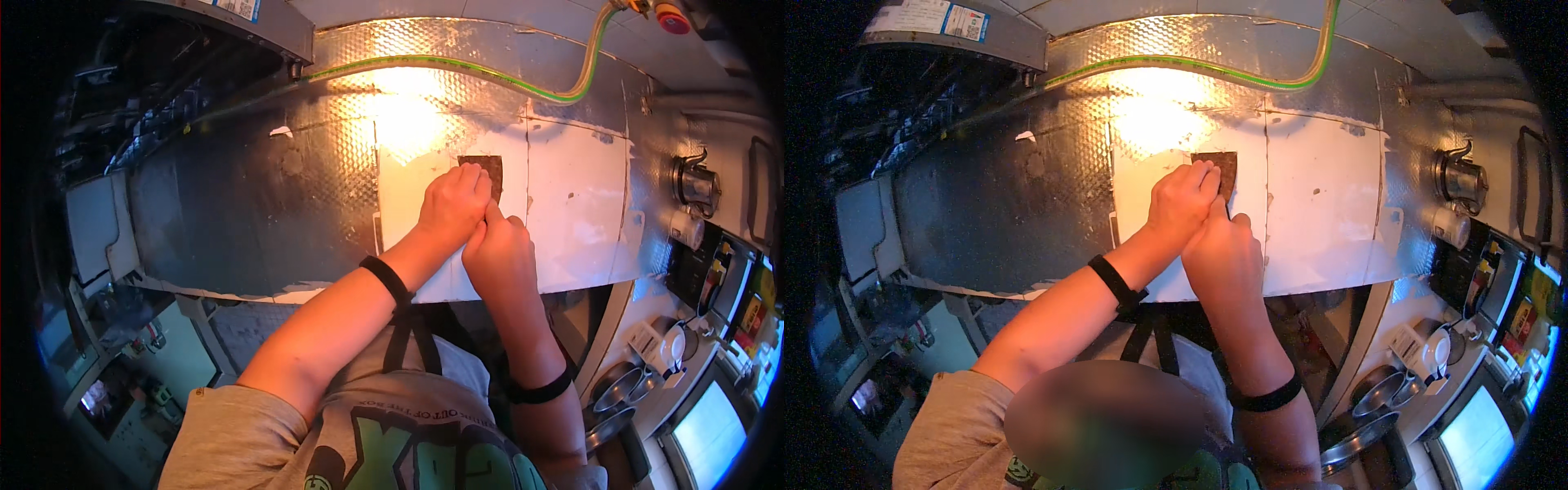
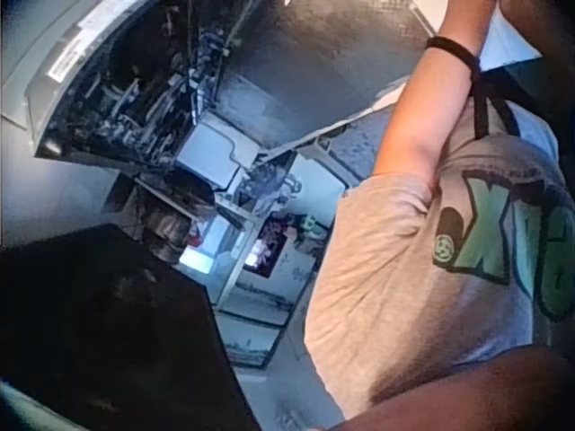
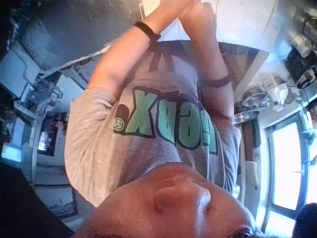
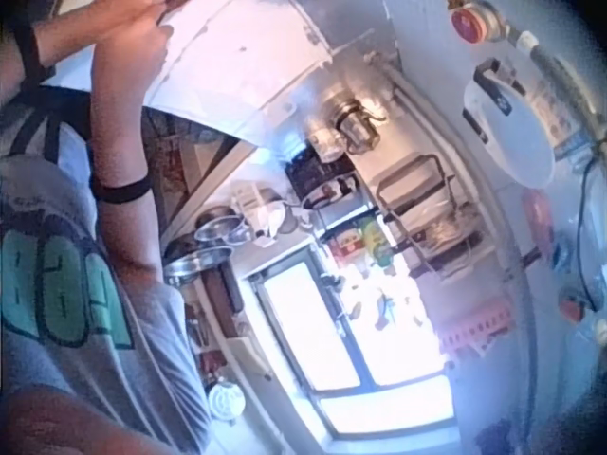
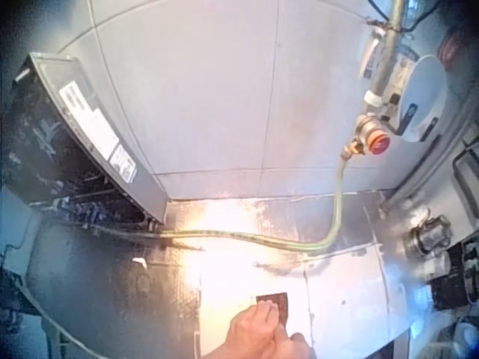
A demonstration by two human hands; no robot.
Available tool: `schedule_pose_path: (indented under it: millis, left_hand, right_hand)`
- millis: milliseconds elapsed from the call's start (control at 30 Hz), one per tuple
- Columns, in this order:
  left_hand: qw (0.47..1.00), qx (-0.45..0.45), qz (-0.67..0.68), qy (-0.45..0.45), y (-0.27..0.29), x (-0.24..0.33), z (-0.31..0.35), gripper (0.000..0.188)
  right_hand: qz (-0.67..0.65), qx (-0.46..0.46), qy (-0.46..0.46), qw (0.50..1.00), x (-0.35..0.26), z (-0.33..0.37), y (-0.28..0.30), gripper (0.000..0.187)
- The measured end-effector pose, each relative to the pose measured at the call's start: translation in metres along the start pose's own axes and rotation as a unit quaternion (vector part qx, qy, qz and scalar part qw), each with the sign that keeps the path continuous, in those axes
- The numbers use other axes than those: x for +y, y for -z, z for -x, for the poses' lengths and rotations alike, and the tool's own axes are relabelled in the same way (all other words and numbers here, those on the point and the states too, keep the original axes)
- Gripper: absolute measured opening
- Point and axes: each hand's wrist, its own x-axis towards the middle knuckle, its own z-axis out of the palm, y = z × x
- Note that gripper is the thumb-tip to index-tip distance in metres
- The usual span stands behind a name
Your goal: Scrape white debris or adhesive from a metallic surface using a hand scraper.
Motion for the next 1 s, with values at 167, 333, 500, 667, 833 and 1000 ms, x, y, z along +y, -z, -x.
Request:
schedule_pose_path:
  millis: [167,333,500,667,833,1000]
  left_hand:
    - [0.999,0.032,-0.019,-0.005,-0.001,0.001,0.004,0.027]
    - [1.0,-0.003,0.002,0.018,0.0,0.004,0.002,0.022]
    - [1.0,0.013,-0.01,0.026,0.001,0.001,-0.004,0.023]
    - [0.999,-0.016,-0.02,0.045,-0.005,0.004,0.001,0.026]
    - [0.999,0.022,-0.002,0.045,-0.003,0.006,-0.001,0.024]
    - [0.998,0.048,-0.005,0.044,-0.012,0.006,0.002,0.025]
  right_hand:
    - [-0.008,0.008,0.003,1.0,-0.001,-0.002,-0.006,0.026]
    - [-0.018,0.002,0.016,1.0,0.002,-0.002,0.002,0.025]
    - [0.008,0.012,0.016,1.0,-0.002,-0.006,0.001,0.023]
    - [-0.012,-0.017,0.022,1.0,0.0,-0.005,0.008,0.021]
    - [0.0,0.018,0.037,0.999,-0.003,-0.005,0.007,0.021]
    - [-0.005,0.01,0.016,1.0,-0.002,-0.005,0.004,0.024]
